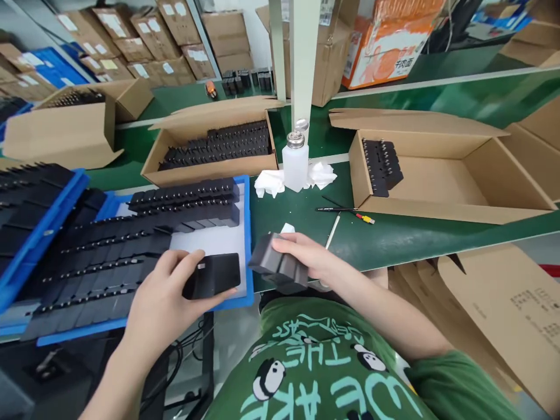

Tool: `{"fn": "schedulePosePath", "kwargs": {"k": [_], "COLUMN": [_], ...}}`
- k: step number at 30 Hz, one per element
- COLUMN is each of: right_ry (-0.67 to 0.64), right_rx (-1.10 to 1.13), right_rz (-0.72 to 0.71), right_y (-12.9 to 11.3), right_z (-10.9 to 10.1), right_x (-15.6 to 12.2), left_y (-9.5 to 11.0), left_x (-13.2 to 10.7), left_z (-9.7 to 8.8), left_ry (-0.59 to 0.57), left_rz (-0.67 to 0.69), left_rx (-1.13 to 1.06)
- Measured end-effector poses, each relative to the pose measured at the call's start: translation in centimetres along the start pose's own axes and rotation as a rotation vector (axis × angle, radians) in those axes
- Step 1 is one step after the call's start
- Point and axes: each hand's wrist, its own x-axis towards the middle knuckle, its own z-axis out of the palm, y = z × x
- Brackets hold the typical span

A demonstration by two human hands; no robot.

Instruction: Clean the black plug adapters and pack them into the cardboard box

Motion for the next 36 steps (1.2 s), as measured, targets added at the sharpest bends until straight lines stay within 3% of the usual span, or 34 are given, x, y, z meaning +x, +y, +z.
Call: {"fn": "schedulePosePath", "kwargs": {"k": [4, 8, 12, 14, 17, 21, 24, 30, 33, 36], "right_ry": [0.018, 0.166, 0.306, 0.326, 0.356, 0.468, 0.555, 0.68, 0.649, 0.455], "right_rx": [0.08, 0.08, 0.061, 0.058, 0.081, 0.082, 0.027, -0.191, -0.327, -0.783], "right_rz": [0.075, 0.034, -0.068, -0.124, -0.204, -0.275, -0.297, -0.35, -0.409, -0.556], "right_y": [1.9, 0.2, -2.1, -2.2, -0.5, 3.1, 4.9, 4.6, 3.5, 3.0], "right_z": [-0.6, -5.8, -10.1, -9.9, -7.0, -3.9, -5.3, -12.2, -12.7, -11.7], "right_x": [3.4, 4.7, 3.0, 1.2, -1.0, -1.0, -0.8, -3.8, -5.2, -5.7], "left_y": [1.5, 3.5, 6.2, 7.5, 8.6, 8.5, 8.3, 10.1, 11.9, 13.2], "left_x": [-2.1, -2.7, 0.0, 1.9, 4.0, 4.5, 4.3, 5.6, 6.5, 6.6], "left_z": [-0.4, -0.3, 1.5, 2.9, 4.8, 5.6, 5.4, 6.0, 7.2, 8.4], "left_ry": [0.032, -0.02, -0.118, -0.204, -0.292, -0.31, -0.291, -0.363, -0.374, -0.364], "left_rz": [-0.111, -0.048, 0.111, 0.192, 0.251, 0.222, 0.196, 0.122, 0.099, 0.066], "left_rx": [-0.067, -0.12, -0.122, -0.087, 0.022, 0.099, 0.106, 0.044, -0.006, -0.02]}}
